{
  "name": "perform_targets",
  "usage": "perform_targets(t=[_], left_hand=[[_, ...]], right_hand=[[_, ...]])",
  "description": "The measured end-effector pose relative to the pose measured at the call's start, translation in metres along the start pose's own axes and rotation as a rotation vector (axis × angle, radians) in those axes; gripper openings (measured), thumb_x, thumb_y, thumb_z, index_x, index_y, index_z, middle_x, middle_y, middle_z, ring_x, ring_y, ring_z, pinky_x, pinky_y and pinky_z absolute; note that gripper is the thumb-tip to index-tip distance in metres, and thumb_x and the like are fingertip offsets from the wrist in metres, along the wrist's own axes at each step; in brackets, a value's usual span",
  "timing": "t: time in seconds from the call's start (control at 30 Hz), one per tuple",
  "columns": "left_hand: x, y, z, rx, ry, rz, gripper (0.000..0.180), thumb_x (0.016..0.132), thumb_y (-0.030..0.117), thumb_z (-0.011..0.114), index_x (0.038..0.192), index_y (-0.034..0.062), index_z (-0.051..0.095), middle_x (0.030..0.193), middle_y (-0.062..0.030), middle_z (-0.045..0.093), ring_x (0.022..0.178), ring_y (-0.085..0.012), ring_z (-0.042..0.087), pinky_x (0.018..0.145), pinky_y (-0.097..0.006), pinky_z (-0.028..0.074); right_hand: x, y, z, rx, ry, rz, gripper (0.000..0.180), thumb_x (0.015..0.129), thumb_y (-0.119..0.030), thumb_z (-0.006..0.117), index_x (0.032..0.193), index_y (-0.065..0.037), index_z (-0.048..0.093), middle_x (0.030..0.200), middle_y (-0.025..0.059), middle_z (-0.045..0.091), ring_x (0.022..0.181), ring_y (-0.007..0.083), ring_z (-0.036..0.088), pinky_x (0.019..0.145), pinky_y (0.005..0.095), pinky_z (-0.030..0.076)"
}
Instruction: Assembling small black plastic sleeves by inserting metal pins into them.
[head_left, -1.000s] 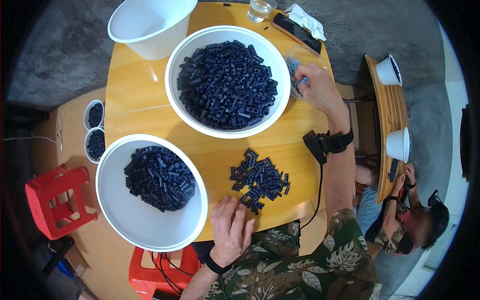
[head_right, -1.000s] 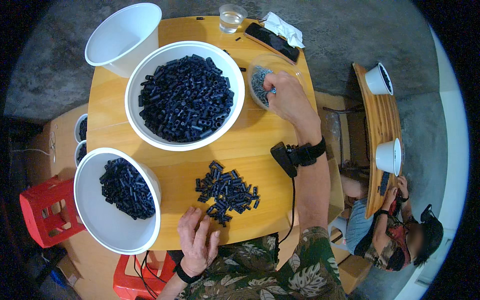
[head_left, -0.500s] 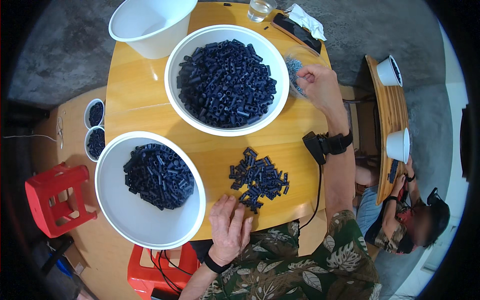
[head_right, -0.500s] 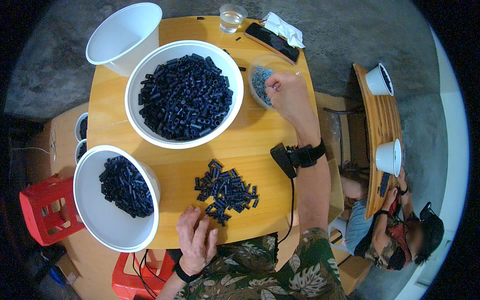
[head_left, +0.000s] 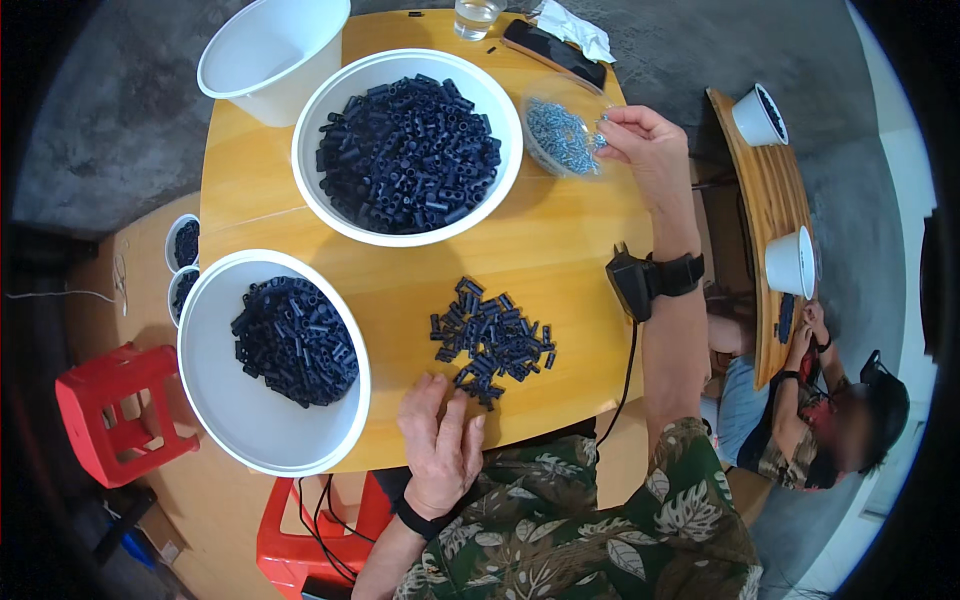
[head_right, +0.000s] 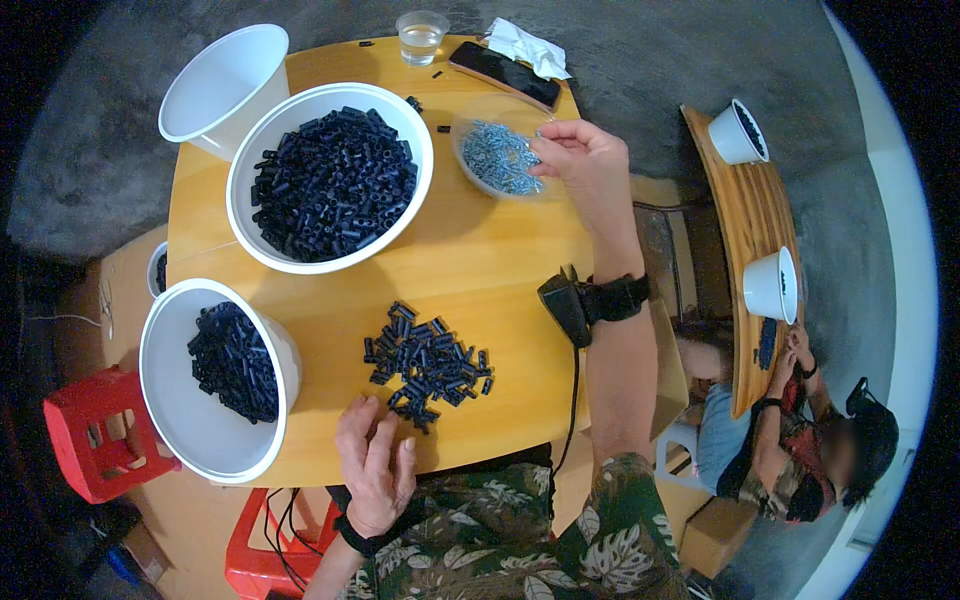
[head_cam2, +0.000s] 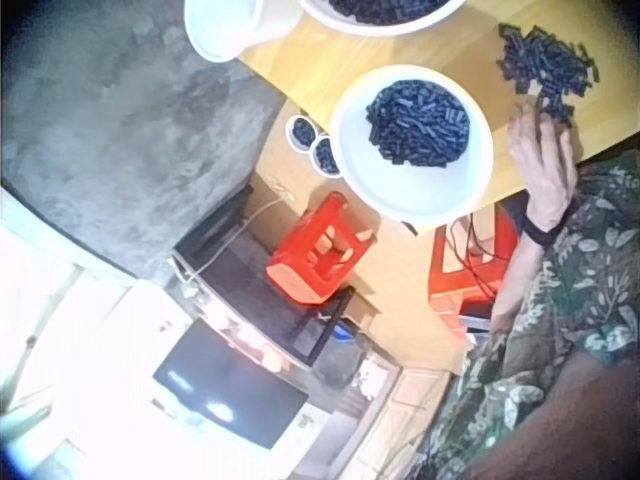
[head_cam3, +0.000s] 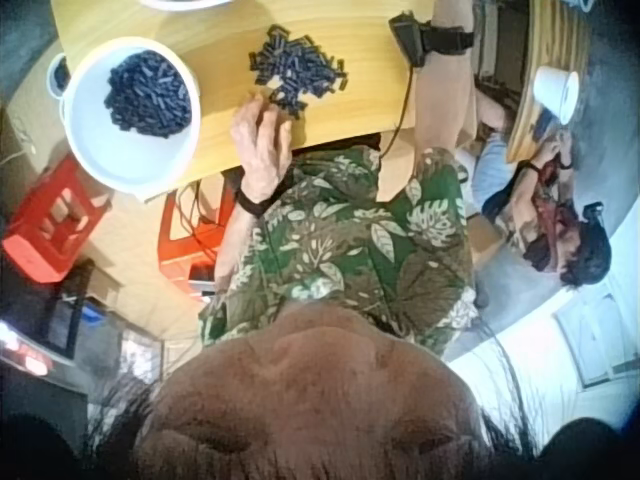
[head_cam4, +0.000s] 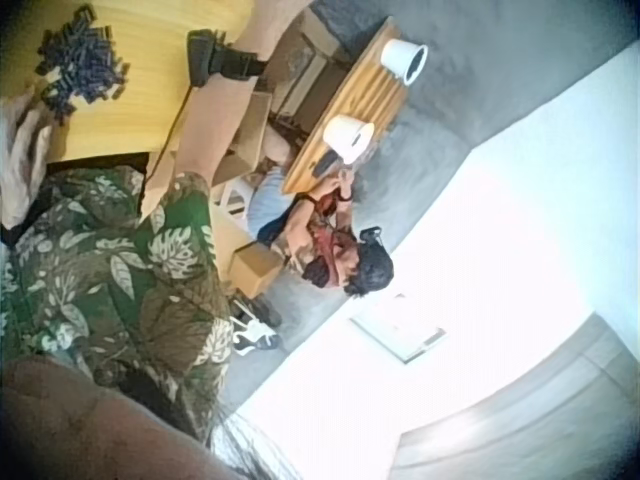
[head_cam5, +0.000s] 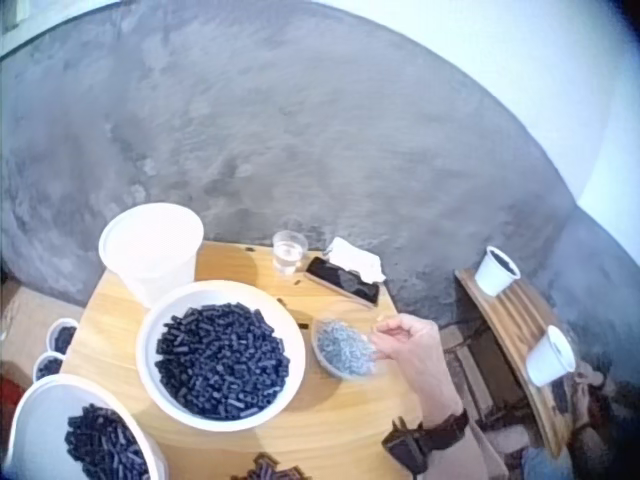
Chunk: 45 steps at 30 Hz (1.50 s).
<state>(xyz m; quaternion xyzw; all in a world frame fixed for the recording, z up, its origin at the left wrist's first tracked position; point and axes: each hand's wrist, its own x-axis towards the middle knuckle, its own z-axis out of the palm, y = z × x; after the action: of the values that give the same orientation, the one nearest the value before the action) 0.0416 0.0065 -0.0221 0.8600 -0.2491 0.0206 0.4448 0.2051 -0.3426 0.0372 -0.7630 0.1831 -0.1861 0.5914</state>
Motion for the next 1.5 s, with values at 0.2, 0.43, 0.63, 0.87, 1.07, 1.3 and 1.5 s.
perform_targets(t=[0.2,0.43,0.63,0.87,1.07,1.3,1.5], left_hand=[[-0.001,0.003,0.002,0.021,0.007,0.001,0.031,0.083,0.001,0.068,0.112,-0.0034,0.06,0.127,-0.0238,0.053,0.12,-0.0447,0.051,0.1,-0.051,0.044],[-0.005,0.002,0.002,0.031,0.034,-0.02,0.032,0.083,-0.002,0.068,0.113,-0.0028,0.06,0.129,-0.0241,0.052,0.124,-0.0443,0.05,0.103,-0.049,0.044],[-0.003,0.001,0.006,0.035,0.019,0.006,0.032,0.084,-0.002,0.067,0.115,-0.0029,0.059,0.13,-0.0245,0.051,0.125,-0.0441,0.05,0.104,-0.049,0.044],[-0.003,0.019,0.0,0.17,0.003,0.109,0.046,0.081,0.006,0.073,0.124,-0.0008,0.057,0.139,-0.0256,0.045,0.13,-0.0481,0.044,0.104,-0.057,0.039],[0.009,0.051,0.042,0.227,-0.072,0.087,0.083,0.077,0.033,0.082,0.141,-0.0009,0.043,0.149,-0.0306,0.031,0.142,-0.0491,0.026,0.111,-0.06,0.021],[0.012,0.05,0.062,0.358,-0.105,0.035,0.091,0.077,0.042,0.081,0.144,0.0002,0.038,0.152,-0.0306,0.028,0.143,-0.0486,0.023,0.111,-0.061,0.019],[0.014,0.052,0.065,0.371,-0.108,0.043,0.09,0.077,0.045,0.08,0.144,-0.0001,0.038,0.152,-0.0304,0.028,0.143,-0.0473,0.025,0.112,-0.061,0.019]], right_hand=[[-0.033,-0.014,-0.015,0.145,0.009,0.023,0.017,0.086,-0.003,0.073,0.101,0.003,0.068,0.087,0.0072,0.069,0.072,0.0128,0.068,0.064,0.0243,0.057],[-0.114,-0.019,-0.022,0.02,-0.249,0.116,0.009,0.087,0.0,0.069,0.095,0.002,0.067,0.085,0.0055,0.069,0.074,0.0113,0.066,0.066,0.0252,0.055],[-0.144,0.008,-0.019,-0.137,-0.27,0.182,0.007,0.084,0.001,0.069,0.09,0.004,0.067,0.084,0.0056,0.064,0.072,0.0131,0.066,0.064,0.0248,0.054],[-0.141,0.005,-0.018,-0.379,-0.361,0.036,0.006,0.084,0.007,0.067,0.09,0.006,0.066,0.089,0.0059,0.059,0.073,0.0117,0.064,0.064,0.0235,0.052],[-0.139,0.006,-0.018,-0.387,-0.371,-0.072,0.007,0.081,0.0,0.069,0.088,0.001,0.067,0.083,0.0121,0.061,0.069,0.021,0.065,0.062,0.0309,0.052],[-0.13,-0.001,-0.021,-0.508,-0.461,-0.218,0.008,0.081,-0.001,0.067,0.089,0.001,0.067,0.086,0.0147,0.062,0.079,0.0312,0.064,0.072,0.0379,0.052],[-0.135,0.008,-0.021,-0.466,-0.447,-0.249,0.01,0.083,0.005,0.067,0.093,0.004,0.067,0.091,0.0106,0.063,0.071,0.0181,0.065,0.065,0.0284,0.052]])
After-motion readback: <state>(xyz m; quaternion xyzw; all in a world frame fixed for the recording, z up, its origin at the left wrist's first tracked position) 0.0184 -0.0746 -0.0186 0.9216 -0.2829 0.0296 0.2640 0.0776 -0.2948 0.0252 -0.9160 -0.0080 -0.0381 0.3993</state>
